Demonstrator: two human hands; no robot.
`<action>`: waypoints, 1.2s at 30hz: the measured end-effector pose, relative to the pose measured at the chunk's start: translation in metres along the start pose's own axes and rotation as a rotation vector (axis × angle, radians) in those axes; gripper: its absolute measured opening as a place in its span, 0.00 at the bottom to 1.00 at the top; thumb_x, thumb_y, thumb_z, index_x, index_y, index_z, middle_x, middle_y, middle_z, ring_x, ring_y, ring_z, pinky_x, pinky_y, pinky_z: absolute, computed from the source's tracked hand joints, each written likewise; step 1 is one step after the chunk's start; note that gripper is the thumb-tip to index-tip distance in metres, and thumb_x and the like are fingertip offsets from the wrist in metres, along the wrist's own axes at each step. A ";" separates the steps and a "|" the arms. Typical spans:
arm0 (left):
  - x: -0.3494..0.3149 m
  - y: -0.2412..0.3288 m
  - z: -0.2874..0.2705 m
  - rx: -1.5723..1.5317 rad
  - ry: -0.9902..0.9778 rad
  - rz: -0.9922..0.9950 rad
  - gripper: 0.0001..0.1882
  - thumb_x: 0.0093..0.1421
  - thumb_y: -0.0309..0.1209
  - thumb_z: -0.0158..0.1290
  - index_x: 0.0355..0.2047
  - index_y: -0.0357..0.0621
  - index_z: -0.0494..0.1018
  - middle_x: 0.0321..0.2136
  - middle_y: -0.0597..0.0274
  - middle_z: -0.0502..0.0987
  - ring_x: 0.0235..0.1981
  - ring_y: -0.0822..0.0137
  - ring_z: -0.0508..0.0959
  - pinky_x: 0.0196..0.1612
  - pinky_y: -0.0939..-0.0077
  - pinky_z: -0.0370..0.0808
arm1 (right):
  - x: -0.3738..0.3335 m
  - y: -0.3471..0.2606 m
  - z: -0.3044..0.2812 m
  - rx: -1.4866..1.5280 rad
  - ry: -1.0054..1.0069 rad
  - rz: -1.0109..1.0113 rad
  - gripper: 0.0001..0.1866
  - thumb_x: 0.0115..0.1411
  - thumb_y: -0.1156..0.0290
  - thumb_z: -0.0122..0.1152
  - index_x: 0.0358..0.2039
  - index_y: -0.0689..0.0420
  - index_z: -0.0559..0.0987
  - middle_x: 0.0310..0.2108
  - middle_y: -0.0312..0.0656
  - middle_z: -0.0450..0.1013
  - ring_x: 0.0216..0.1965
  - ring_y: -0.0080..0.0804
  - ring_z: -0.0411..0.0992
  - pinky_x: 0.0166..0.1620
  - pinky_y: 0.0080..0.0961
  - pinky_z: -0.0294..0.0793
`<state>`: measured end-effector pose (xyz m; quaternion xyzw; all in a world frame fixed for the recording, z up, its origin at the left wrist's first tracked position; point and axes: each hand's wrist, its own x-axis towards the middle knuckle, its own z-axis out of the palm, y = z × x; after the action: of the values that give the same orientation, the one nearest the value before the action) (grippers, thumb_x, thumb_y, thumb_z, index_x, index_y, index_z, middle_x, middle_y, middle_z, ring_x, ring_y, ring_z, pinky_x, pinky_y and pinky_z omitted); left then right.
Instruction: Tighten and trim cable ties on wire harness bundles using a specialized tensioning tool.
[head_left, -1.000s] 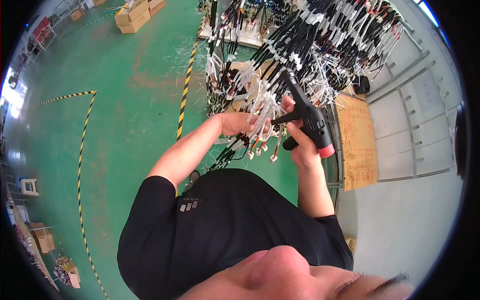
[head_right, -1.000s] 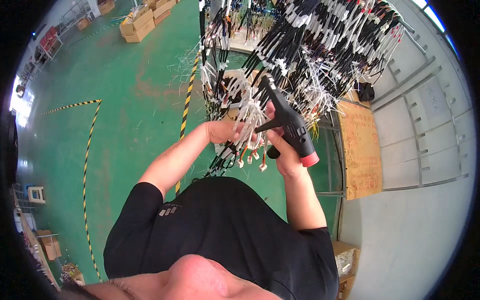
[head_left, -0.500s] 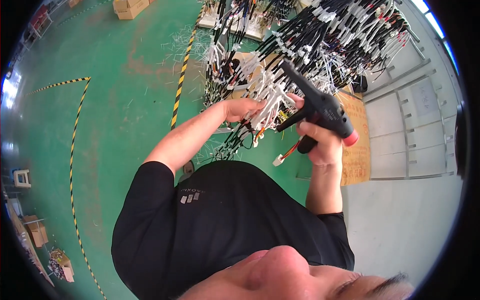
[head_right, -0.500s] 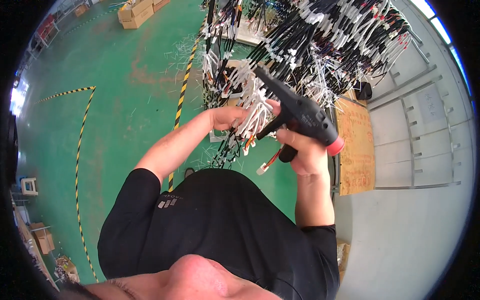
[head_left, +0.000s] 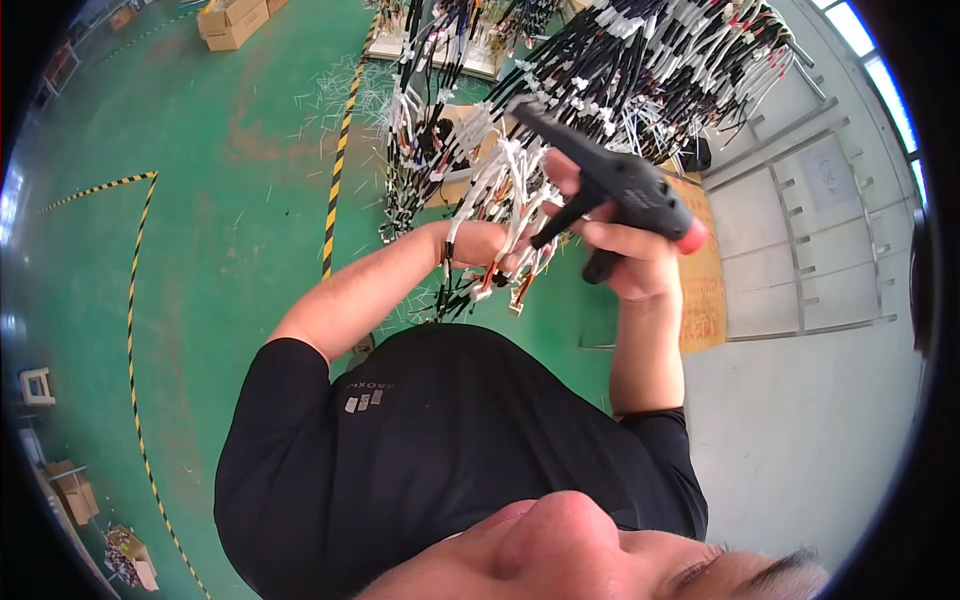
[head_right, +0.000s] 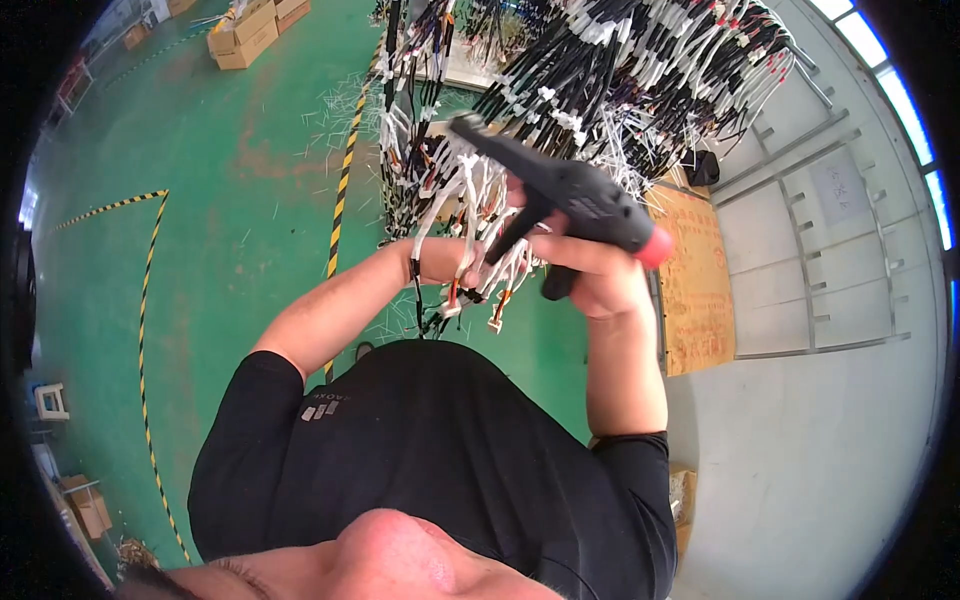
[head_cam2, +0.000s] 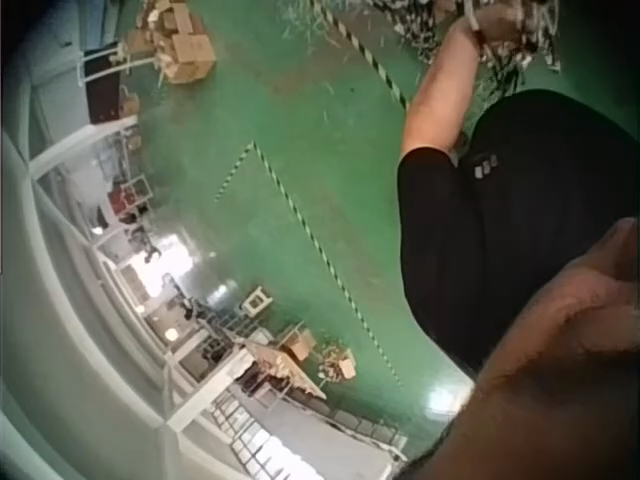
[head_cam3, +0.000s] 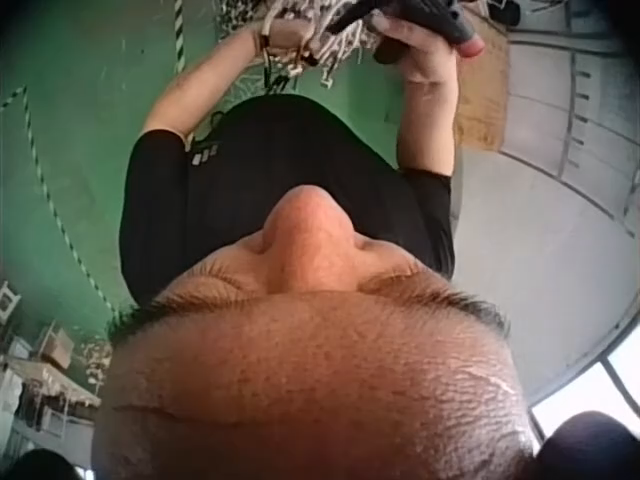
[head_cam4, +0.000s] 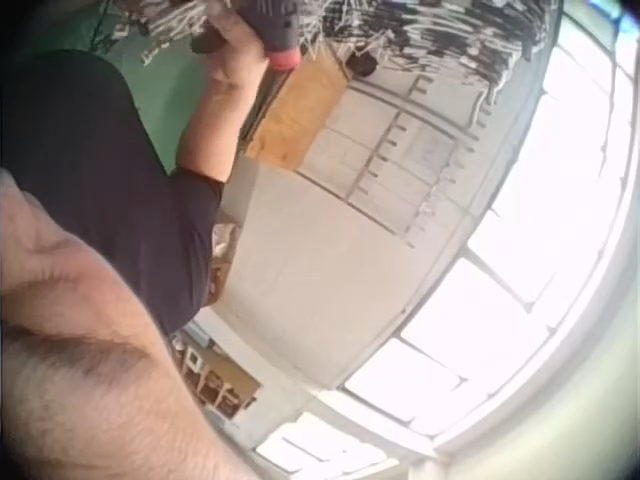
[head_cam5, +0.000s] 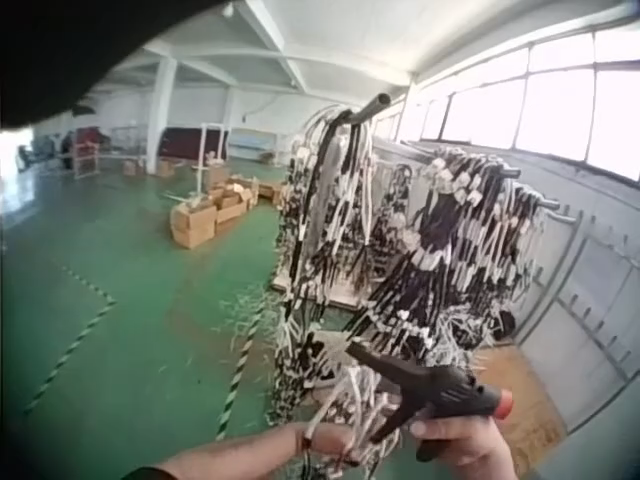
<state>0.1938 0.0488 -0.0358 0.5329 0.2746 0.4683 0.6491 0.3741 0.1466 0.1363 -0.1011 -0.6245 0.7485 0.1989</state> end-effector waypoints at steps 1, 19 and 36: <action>0.000 -0.001 0.005 -0.091 0.016 0.064 0.36 0.62 0.41 0.65 0.67 0.41 0.66 0.55 0.65 0.74 0.57 0.71 0.73 0.63 0.72 0.70 | -0.006 -0.013 0.011 0.052 0.033 -0.010 0.36 0.48 0.77 0.74 0.60 0.65 0.75 0.60 0.54 0.74 0.65 0.52 0.72 0.66 0.55 0.74; -0.021 -0.004 -0.008 -0.119 0.119 0.056 0.45 0.78 0.35 0.48 0.81 0.66 0.29 0.71 0.66 0.62 0.68 0.69 0.65 0.69 0.63 0.65 | -0.037 -0.040 -0.072 -0.828 -0.121 0.260 0.21 0.61 0.73 0.72 0.55 0.60 0.82 0.46 0.37 0.82 0.48 0.25 0.76 0.55 0.28 0.75; -0.040 -0.003 -0.028 -0.475 0.064 0.030 0.34 0.78 0.44 0.45 0.79 0.62 0.47 0.72 0.55 0.65 0.70 0.52 0.70 0.54 0.56 0.84 | -0.006 -0.049 -0.045 -1.165 -0.403 -0.045 0.26 0.59 0.70 0.70 0.58 0.65 0.78 0.50 0.56 0.79 0.50 0.56 0.77 0.56 0.42 0.75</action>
<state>0.1546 0.0253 -0.0517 0.3541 0.1692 0.5462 0.7400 0.4056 0.1912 0.1745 -0.0366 -0.9581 0.2841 0.0049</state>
